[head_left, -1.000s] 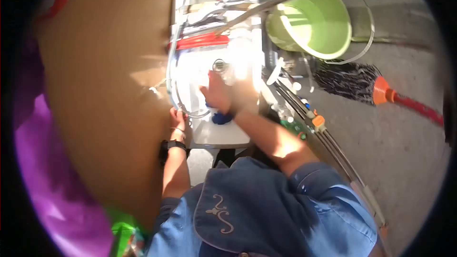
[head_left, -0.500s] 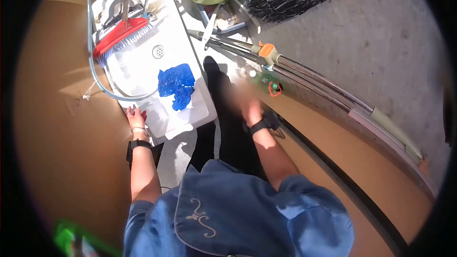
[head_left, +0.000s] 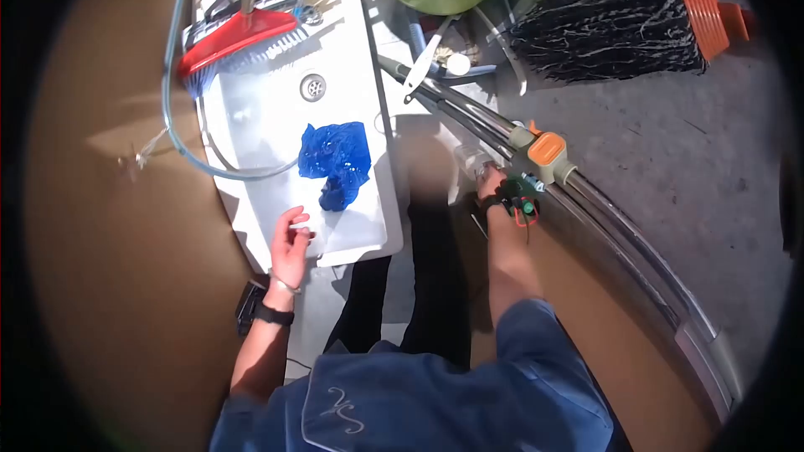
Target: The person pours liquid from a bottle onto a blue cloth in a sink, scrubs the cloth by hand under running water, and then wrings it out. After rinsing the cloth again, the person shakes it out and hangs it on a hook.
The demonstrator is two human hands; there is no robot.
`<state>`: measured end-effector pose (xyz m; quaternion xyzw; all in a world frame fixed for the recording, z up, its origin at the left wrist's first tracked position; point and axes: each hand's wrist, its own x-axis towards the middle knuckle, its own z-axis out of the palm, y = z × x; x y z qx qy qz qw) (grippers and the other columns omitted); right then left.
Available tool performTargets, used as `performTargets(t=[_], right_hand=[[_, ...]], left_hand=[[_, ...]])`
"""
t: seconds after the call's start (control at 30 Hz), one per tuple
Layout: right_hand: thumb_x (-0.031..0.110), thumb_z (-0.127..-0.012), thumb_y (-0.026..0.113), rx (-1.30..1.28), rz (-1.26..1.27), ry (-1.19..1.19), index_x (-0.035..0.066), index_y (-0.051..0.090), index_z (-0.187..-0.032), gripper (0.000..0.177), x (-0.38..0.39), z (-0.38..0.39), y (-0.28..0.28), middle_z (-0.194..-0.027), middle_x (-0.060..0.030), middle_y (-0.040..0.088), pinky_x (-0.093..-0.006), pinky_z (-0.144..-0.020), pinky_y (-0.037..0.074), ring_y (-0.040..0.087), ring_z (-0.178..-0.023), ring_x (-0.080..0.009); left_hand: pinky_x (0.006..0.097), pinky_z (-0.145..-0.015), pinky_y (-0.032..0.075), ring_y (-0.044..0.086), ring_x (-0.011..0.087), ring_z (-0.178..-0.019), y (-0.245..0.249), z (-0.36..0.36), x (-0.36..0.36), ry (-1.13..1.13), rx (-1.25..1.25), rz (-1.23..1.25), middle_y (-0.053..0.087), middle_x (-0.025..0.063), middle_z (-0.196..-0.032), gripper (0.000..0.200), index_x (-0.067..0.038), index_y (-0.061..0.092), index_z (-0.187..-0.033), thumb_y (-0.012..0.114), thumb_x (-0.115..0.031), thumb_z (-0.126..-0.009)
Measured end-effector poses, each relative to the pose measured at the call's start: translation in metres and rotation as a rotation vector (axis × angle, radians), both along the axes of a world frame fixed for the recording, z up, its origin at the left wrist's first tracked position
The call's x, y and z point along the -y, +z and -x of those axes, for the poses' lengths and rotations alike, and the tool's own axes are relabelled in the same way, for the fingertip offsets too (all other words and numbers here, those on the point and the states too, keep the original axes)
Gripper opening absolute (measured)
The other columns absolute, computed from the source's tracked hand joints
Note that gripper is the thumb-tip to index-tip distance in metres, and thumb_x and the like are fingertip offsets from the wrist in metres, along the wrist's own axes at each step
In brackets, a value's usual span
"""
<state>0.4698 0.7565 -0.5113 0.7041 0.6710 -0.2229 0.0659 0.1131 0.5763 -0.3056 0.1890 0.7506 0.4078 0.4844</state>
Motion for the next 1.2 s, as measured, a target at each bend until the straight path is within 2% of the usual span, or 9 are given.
performTargets(t=[0.1, 0.2, 0.27, 0.4, 0.57, 0.73, 0.9, 1.1, 1.2], right_hand=[[0.011, -0.067, 0.067, -0.245, -0.101, -0.010, 0.011, 0.059, -0.102, 0.036, 0.017, 0.033, 0.123, -0.088, -0.0141, 0.051, -0.0381, -0.073, 0.045, 0.053, -0.086, -0.0325], [0.007, -0.064, 0.068, -0.436, -0.265, 0.132, 0.007, 0.061, -0.097, 0.033, 0.040, 0.055, 0.234, -0.085, -0.0121, 0.049, -0.0371, -0.071, 0.045, 0.052, -0.079, -0.0299], [0.005, -0.063, 0.068, -0.506, -0.264, 0.156, 0.006, 0.062, -0.096, 0.033, 0.056, 0.081, 0.318, -0.082, -0.0108, 0.049, -0.0343, -0.066, 0.046, 0.053, -0.074, -0.0264], [0.000, -0.064, 0.069, -0.623, -0.218, 0.203, 0.005, 0.063, -0.098, 0.036, 0.072, 0.116, 0.402, -0.077, -0.0090, 0.050, -0.0293, -0.055, 0.046, 0.054, -0.063, -0.0196], [-0.002, -0.070, 0.065, -0.773, 0.062, 0.573, 0.006, 0.060, -0.108, 0.039, 0.055, 0.154, 0.424, -0.092, -0.0106, 0.059, -0.0273, -0.058, 0.049, 0.060, -0.070, -0.0216], [-0.003, -0.073, 0.059, -0.838, -0.041, 0.980, 0.005, 0.058, -0.106, 0.034, 0.020, 0.189, 0.433, -0.101, -0.0114, 0.057, -0.0333, -0.070, 0.050, 0.060, -0.086, -0.0280], [-0.001, -0.073, 0.061, -1.061, -0.089, 0.452, 0.004, 0.059, -0.106, 0.034, 0.005, 0.184, 0.421, -0.112, -0.0098, 0.054, -0.0260, -0.068, 0.047, 0.057, -0.091, -0.0183], [0.000, -0.074, 0.063, -1.066, 0.008, 0.326, 0.005, 0.059, -0.108, 0.035, 0.033, 0.145, 0.377, -0.111, -0.0066, 0.054, -0.0198, -0.064, 0.041, 0.050, -0.081, -0.0091], [-0.002, -0.074, 0.063, -1.058, 0.053, 0.264, 0.004, 0.058, -0.111, 0.038, 0.038, 0.129, 0.368, -0.112, -0.0058, 0.053, -0.0191, -0.065, 0.041, 0.047, -0.076, -0.0074]], left_hand=[[0.0240, -0.059, 0.045, 0.051, 0.0087, -0.067, -0.004, -0.040, -0.013, -0.193, 0.149, 0.043, 0.054, 0.0014, -0.101, 0.036, -0.006, 0.049, -0.118, 0.050, 0.001, -0.082], [0.0343, -0.092, 0.041, 0.049, 0.0244, -0.110, 0.016, -0.096, -0.040, -0.423, 0.144, -0.247, 0.047, 0.0164, -0.123, 0.065, -0.006, 0.041, -0.128, 0.068, -0.010, -0.069], [0.0402, -0.106, 0.025, 0.032, 0.0332, -0.127, 0.033, -0.110, -0.059, -0.692, -0.230, -0.432, 0.033, 0.0203, -0.135, 0.097, -0.005, 0.025, -0.137, 0.078, -0.029, -0.059], [0.0521, -0.101, 0.019, 0.037, 0.0294, -0.123, 0.069, -0.109, -0.055, -0.550, -0.656, -0.524, 0.041, 0.0132, -0.129, 0.079, -0.009, 0.039, -0.126, 0.074, -0.039, -0.061], [0.0379, -0.096, 0.035, 0.047, 0.0290, -0.112, 0.093, -0.046, -0.021, -0.613, -0.515, -0.437, 0.050, 0.0130, -0.116, 0.079, -0.005, 0.044, -0.119, 0.080, -0.035, -0.055], [0.0368, -0.093, 0.039, 0.051, 0.0295, -0.109, 0.089, 0.009, 0.045, -0.725, 0.129, -0.262, 0.052, 0.0178, -0.117, 0.081, -0.007, 0.040, -0.126, 0.078, -0.034, -0.061], [0.0326, -0.089, 0.042, 0.054, 0.0219, -0.102, 0.040, 0.019, 0.082, -0.597, 0.010, 0.111, 0.056, 0.0146, -0.112, 0.074, -0.004, 0.037, -0.128, 0.074, -0.028, -0.069], [0.0315, -0.080, 0.045, 0.059, 0.0193, -0.089, -0.006, 0.019, 0.069, -0.321, 0.230, 0.297, 0.063, 0.0110, -0.094, 0.051, -0.002, 0.056, -0.106, 0.075, -0.032, -0.068], [0.0307, -0.085, 0.043, 0.057, 0.0195, -0.094, 0.007, 0.011, 0.063, -0.253, 0.168, 0.317, 0.061, 0.0110, -0.101, 0.056, -0.003, 0.053, -0.111, 0.076, -0.029, -0.067]])
